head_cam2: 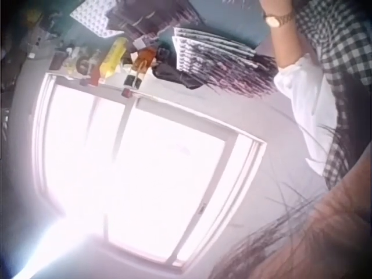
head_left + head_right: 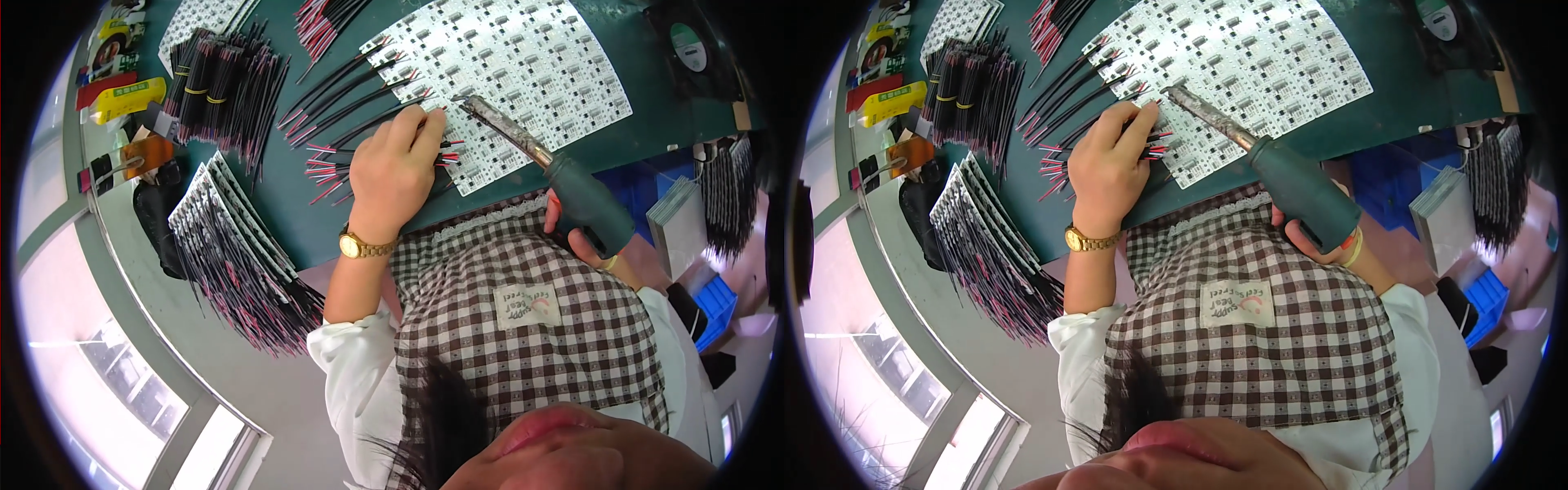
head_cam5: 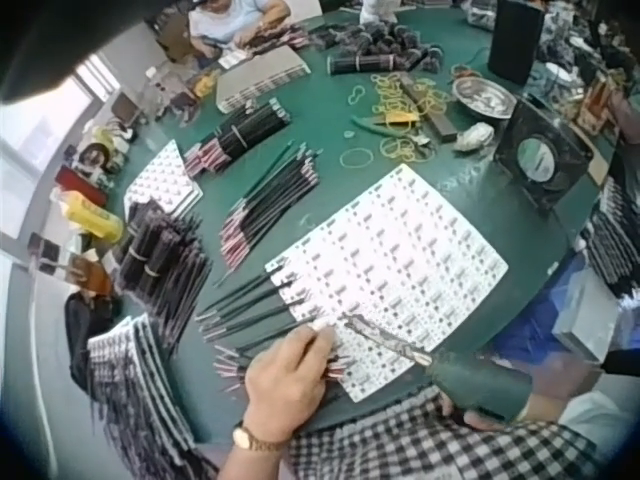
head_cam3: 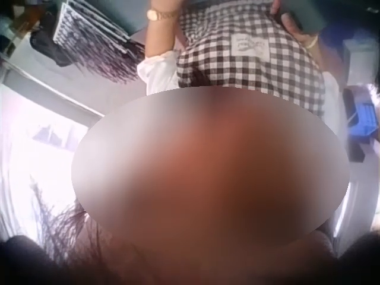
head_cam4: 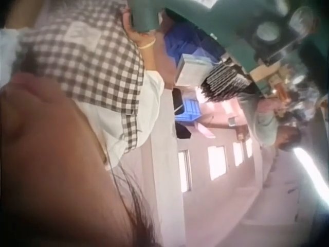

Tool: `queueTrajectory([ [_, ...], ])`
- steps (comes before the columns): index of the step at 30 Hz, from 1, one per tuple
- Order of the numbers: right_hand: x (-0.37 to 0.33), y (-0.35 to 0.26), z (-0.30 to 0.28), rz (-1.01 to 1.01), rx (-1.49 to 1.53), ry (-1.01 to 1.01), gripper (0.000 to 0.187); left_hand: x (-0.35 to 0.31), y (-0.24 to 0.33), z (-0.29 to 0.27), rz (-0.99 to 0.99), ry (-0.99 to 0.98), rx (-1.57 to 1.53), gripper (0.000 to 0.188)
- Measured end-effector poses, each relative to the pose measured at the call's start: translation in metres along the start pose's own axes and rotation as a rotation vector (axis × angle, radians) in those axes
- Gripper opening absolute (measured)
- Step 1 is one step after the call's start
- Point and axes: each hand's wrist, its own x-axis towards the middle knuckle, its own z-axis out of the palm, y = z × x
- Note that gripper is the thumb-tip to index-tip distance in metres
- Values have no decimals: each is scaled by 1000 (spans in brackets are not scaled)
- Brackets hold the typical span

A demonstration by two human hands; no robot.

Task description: Soldering or heat-sealing individual wire leads onto a large panel of circuit boards.

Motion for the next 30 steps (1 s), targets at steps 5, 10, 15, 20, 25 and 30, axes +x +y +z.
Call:
queueTrajectory([
  [5, 4, 4, 4, 3, -104, 101, 14, 1, -5, 5, -9, -27, -44, 32],
  [10, 14, 10, 11, -42, -293, 52, 8, -10, -14, 11, -13, -32, -40, 32],
  [15, 15, 6, 3, 47, -251, 84, 8, -5, -12, 29, 15, 18, -56, 31],
  [20, -3, 23, 0, 250, -71, -129, 45, -12, -15, 19, 4, 9, -33, 28],
  [25, -1, 4, 9, 431, 7, -26, 44, -14, -15, 21, 11, 23, -52, 26],
  [30, 10, -12, 18, 454, 20, -37, 42, -19, -16, 20, 18, 24, -23, 24],
])
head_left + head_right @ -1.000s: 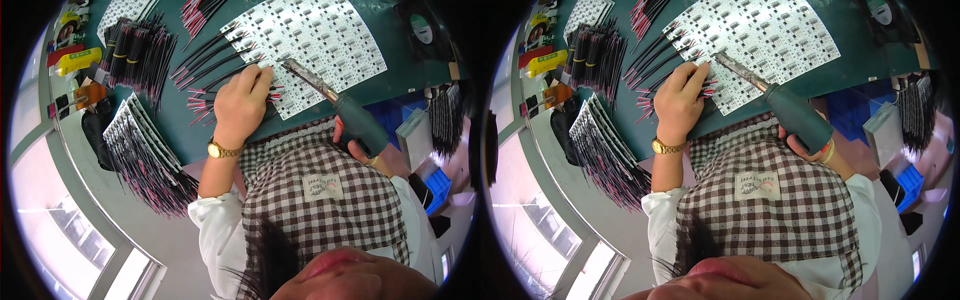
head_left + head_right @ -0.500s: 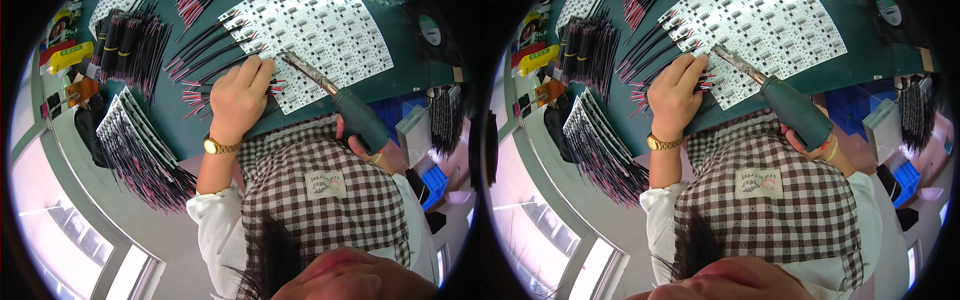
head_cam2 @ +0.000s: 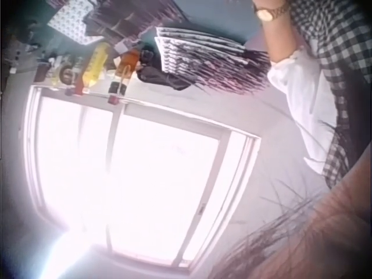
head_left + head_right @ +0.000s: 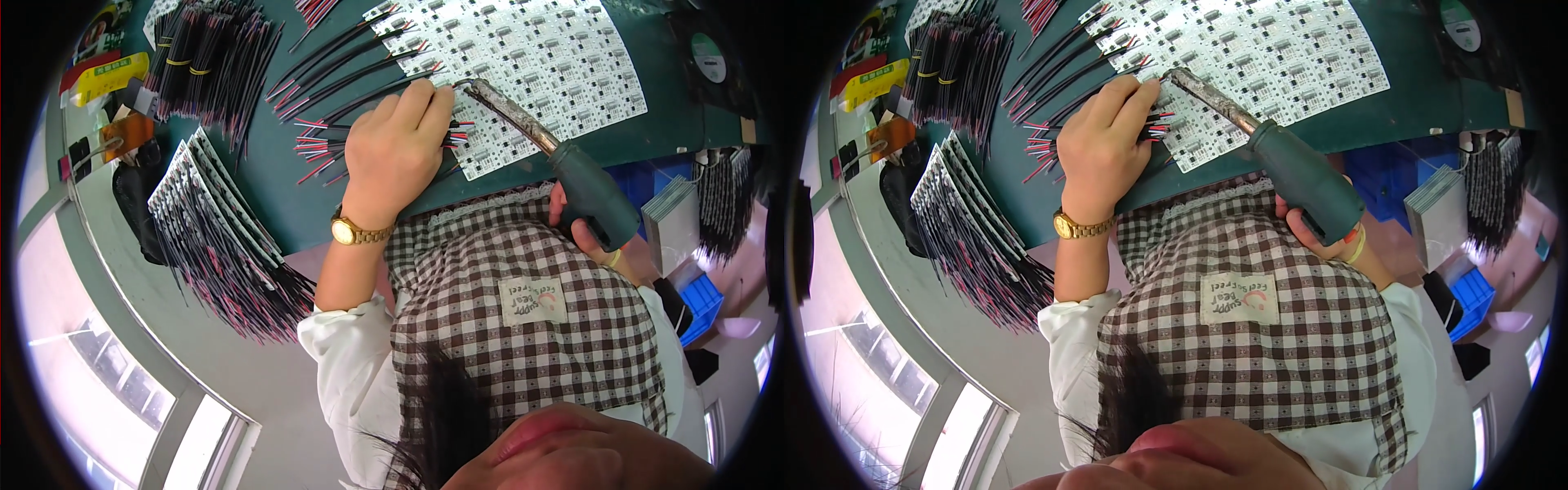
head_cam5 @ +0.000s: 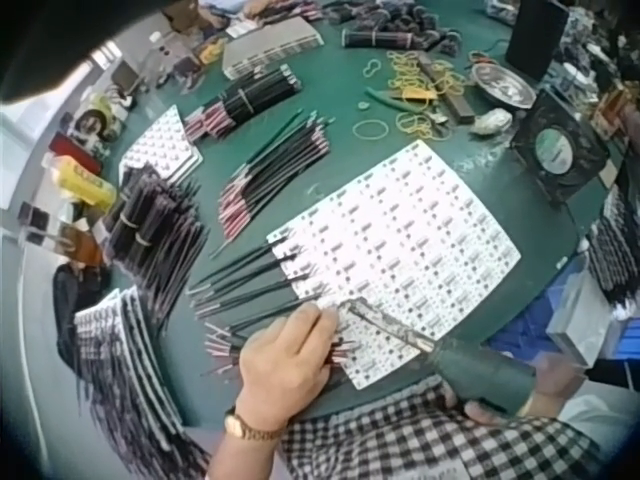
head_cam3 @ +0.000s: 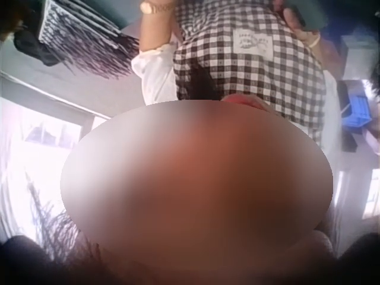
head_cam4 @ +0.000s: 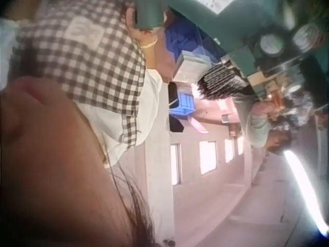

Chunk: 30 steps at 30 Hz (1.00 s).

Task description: Soldering or heat-sealing individual wire leads onto a large panel of circuit boards.

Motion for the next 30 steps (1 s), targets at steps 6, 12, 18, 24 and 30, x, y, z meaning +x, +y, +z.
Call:
queueTrajectory([
  [6, 1, -9, 15, -214, 83, 203, 59, -1, -1, -1, 13, 9, 3, 23],
  [12, 5, 32, 7, -446, 159, 231, 62, 0, 1, -2, 4, -2, 10, 20],
  [18, -7, 9, 1, -336, -61, 106, 65, 2, -1, 1, -29, 4, -28, 21],
  [24, -9, 8, 0, -144, 71, 41, 60, 3, -3, 3, -38, -3, -102, 22],
  [30, -9, 16, -6, -53, 22, 10, 54, 3, -1, 4, -13, 13, -77, 22],
])
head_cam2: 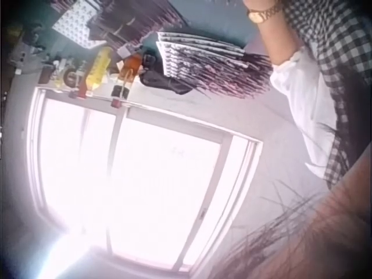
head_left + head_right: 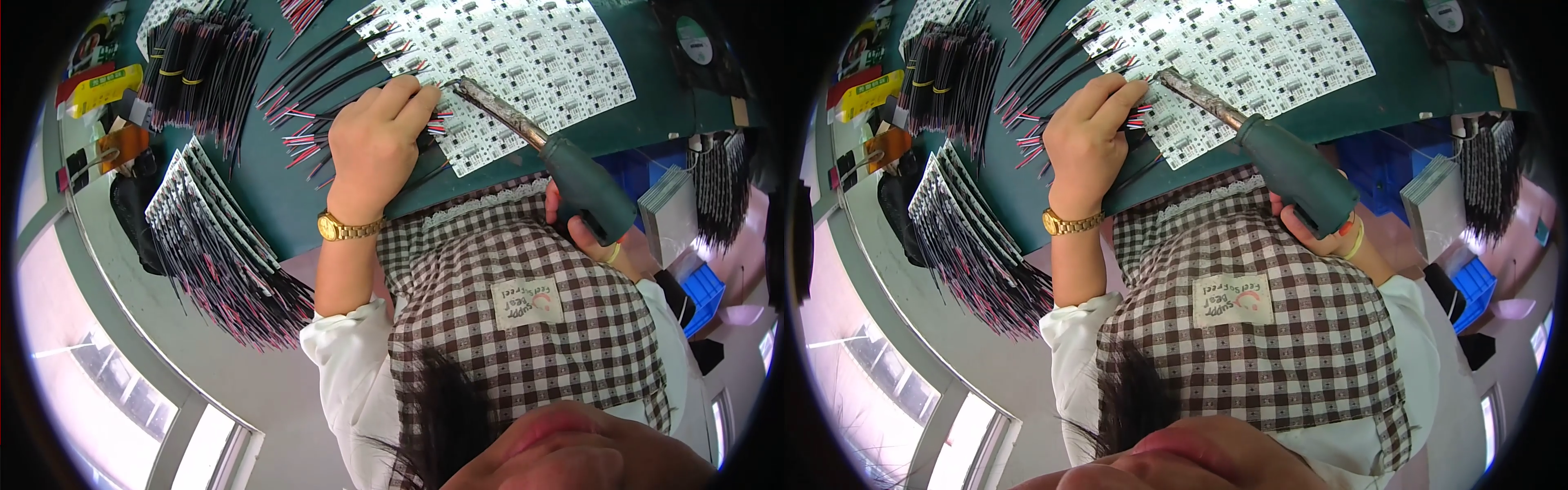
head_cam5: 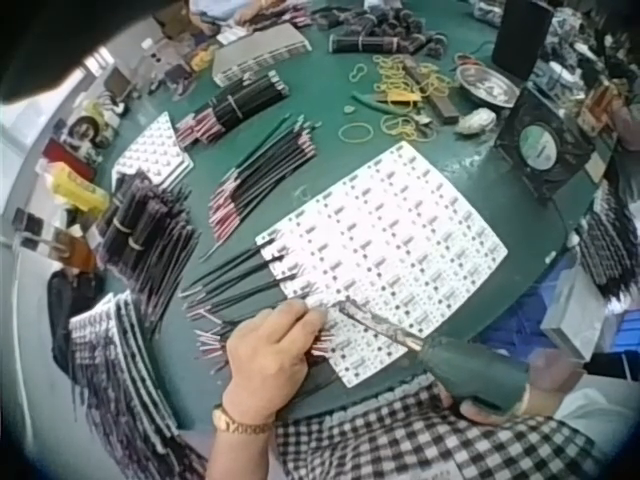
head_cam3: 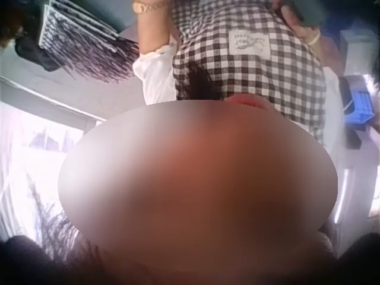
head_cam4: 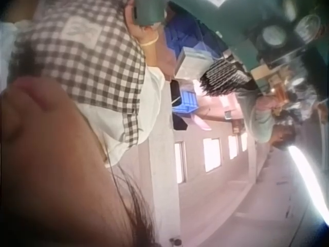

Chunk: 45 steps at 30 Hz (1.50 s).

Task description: Soldering or heat-sealing individual wire leads onto a large panel of circuit boards.

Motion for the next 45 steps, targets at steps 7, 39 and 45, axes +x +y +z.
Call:
queueTrajectory([
  [7, 6, 23, 8, -288, -26, 84, 24, -7, 0, -6, 34, -5, 76, 21],
  [39, -4, 8, -9, -105, -48, -54, 54, 4, -2, -1, 84, -38, 9, 25],
  [45, -7, 4, -11, -369, 62, 31, 54, 14, 10, -8, 25, -83, -22, 33],
])
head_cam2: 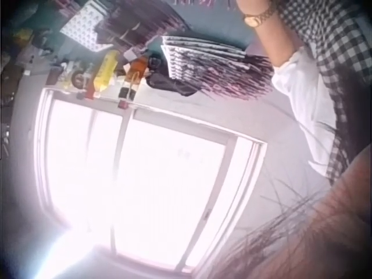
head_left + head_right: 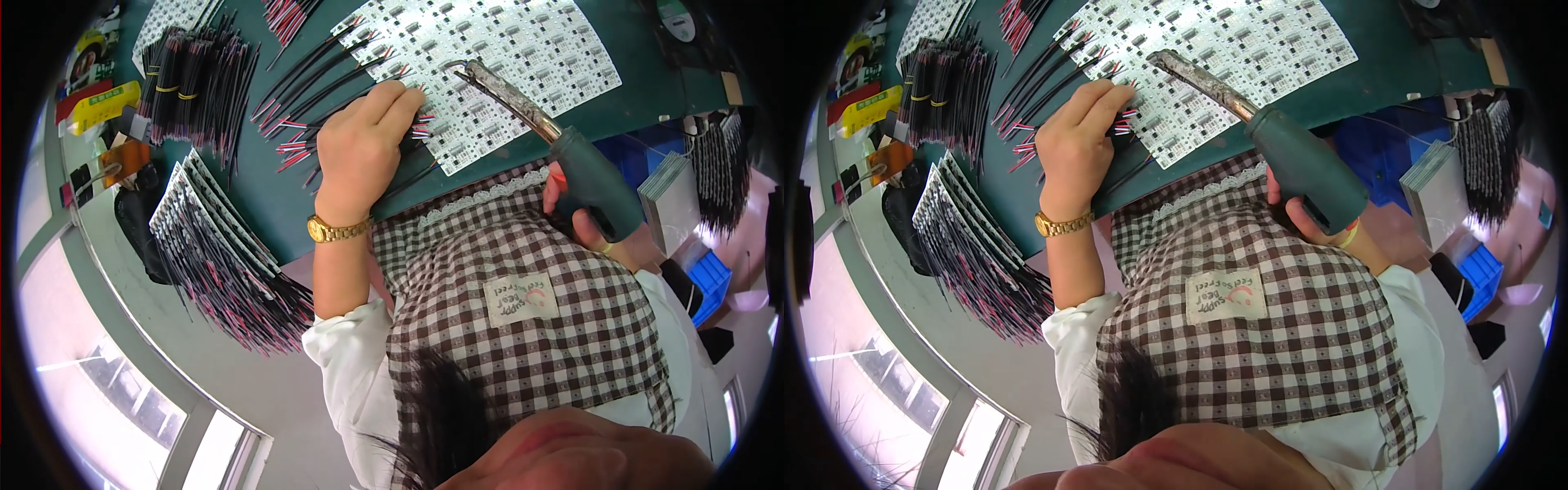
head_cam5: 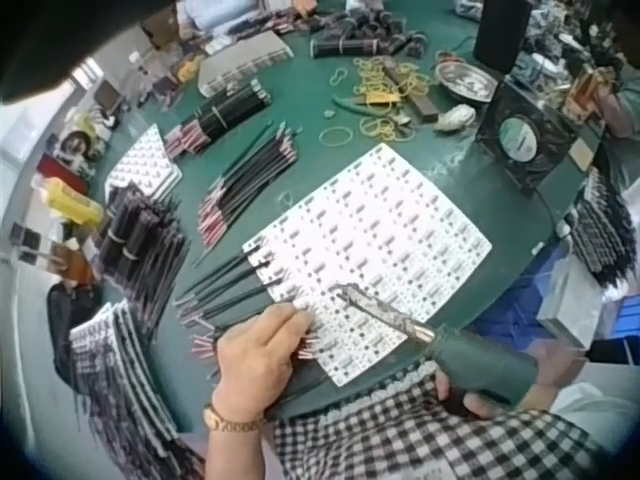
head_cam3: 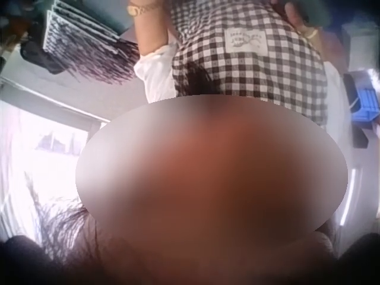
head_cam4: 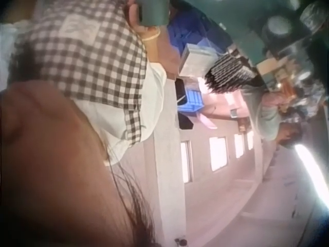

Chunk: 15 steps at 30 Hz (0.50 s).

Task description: Soldering or heat-sealing individual wire leads onto a large panel of circuit boards.

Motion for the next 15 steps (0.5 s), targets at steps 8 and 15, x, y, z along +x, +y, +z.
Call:
queueTrajectory([
  [8, -5, 7, -12, -79, -44, 65, 58, -10, 28, -42, -426, 584, -587, 18],
  [15, -8, 13, -10, -88, -104, 21, 57, -13, 45, -18, -356, 147, -116, 23],
])
